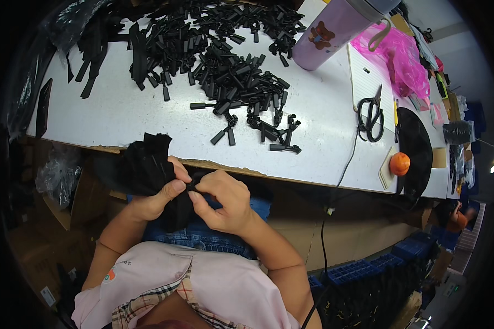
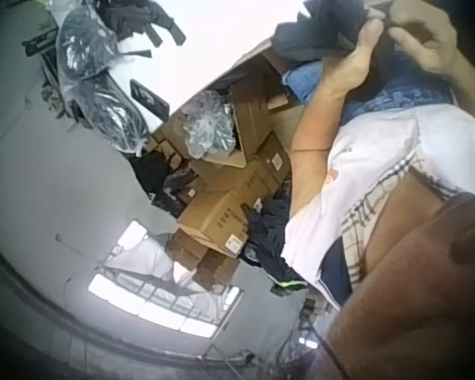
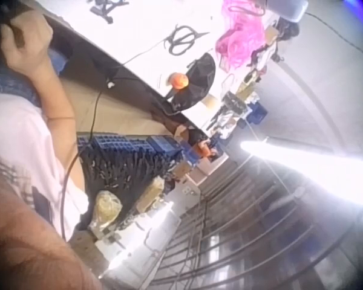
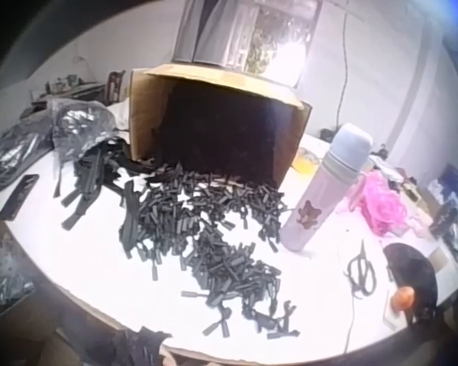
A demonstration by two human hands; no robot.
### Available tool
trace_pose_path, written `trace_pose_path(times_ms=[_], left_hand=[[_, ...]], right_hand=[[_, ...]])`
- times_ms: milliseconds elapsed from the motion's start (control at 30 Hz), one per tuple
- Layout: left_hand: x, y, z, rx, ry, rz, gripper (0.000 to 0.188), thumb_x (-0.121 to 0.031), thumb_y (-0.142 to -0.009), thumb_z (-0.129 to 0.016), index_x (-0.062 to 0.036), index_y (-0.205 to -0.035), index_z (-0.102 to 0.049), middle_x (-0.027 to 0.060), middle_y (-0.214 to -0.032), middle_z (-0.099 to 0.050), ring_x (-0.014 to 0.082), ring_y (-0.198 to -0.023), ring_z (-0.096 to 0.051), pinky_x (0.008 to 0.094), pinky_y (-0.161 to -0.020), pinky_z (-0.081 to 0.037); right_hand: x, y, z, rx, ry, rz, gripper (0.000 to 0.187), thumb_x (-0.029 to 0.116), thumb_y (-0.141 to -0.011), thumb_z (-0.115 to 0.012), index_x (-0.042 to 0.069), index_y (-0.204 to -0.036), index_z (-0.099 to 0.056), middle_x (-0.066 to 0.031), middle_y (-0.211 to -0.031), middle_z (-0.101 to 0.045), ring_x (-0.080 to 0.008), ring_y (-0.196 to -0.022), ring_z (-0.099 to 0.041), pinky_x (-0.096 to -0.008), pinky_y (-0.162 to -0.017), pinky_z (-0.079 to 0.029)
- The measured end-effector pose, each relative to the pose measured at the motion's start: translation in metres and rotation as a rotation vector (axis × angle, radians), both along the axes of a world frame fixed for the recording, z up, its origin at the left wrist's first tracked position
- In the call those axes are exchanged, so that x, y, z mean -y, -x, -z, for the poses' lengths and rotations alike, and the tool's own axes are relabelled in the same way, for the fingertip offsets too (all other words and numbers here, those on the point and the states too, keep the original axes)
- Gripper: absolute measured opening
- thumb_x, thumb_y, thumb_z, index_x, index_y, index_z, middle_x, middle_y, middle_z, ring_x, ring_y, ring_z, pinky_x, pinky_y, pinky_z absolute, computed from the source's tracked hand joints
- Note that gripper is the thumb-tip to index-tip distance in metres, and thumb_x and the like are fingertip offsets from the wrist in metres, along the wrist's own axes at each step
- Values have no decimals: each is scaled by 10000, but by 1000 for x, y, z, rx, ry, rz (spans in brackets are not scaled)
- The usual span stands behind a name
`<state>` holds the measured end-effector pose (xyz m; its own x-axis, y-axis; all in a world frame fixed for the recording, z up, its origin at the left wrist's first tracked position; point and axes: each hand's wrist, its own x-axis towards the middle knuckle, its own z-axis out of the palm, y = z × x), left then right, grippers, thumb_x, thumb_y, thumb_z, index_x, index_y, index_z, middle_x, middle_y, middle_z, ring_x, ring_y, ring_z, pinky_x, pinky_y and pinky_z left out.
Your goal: Manually attaching small black plastic clips to black fabric strips at a workshop table.
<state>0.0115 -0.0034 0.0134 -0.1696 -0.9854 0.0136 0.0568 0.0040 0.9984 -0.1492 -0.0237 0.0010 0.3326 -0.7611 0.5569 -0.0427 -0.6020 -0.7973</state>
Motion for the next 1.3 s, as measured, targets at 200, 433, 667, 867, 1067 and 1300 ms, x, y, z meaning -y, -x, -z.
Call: trace_pose_path(times_ms=[200,433,667,867,1067,1300], left_hand=[[-2,-2,-6,190,78,35,125,-102,-791,-571,-23,-886,-551,38,-806,-564,97,-737,-537,218,-674,-426],[-1,-11,5,-70,-268,-14,195,-194,-829,-541,-24,-926,-548,-6,-774,-529,66,-674,-482,182,-587,-388],[-2,0,3,-103,-92,38,243,-87,-745,-615,-13,-955,-515,26,-850,-530,74,-730,-512,208,-649,-435],[-1,5,-1,-309,-102,2,153,-120,-781,-583,-36,-864,-487,12,-760,-480,56,-580,-461,185,-501,-393],[-2,2,-1,230,390,-106,42,-84,-779,-582,-47,-785,-565,60,-757,-510,118,-644,-506,216,-544,-412],[-3,7,16,-347,-82,-83,198,-115,-825,-527,3,-964,-451,86,-819,-541,129,-669,-552,245,-599,-461]], right_hand=[[8,5,-16,-73,-370,-168,117,14,-658,-630,-5,-742,-549,-33,-613,-495,-72,-481,-421,-192,-431,-332],[-1,-6,-18,-341,-98,-20,185,67,-625,-659,11,-769,-557,-80,-700,-527,-203,-499,-494,-267,-441,-406],[8,-4,-22,-169,77,102,166,10,-651,-643,15,-802,-572,-77,-734,-552,-135,-523,-495,-213,-446,-393],[-1,-3,-16,169,-567,-106,58,6,-719,-594,1,-761,-555,-61,-675,-533,-68,-505,-462,-181,-435,-356],[0,-5,-7,104,-345,-60,34,-2,-759,-541,-33,-772,-550,-51,-675,-544,-55,-541,-454,-180,-478,-360],[32,-1,-25,-398,7,349,96,67,-706,-611,4,-745,-548,-77,-586,-485,-159,-439,-493,-274,-398,-393]])
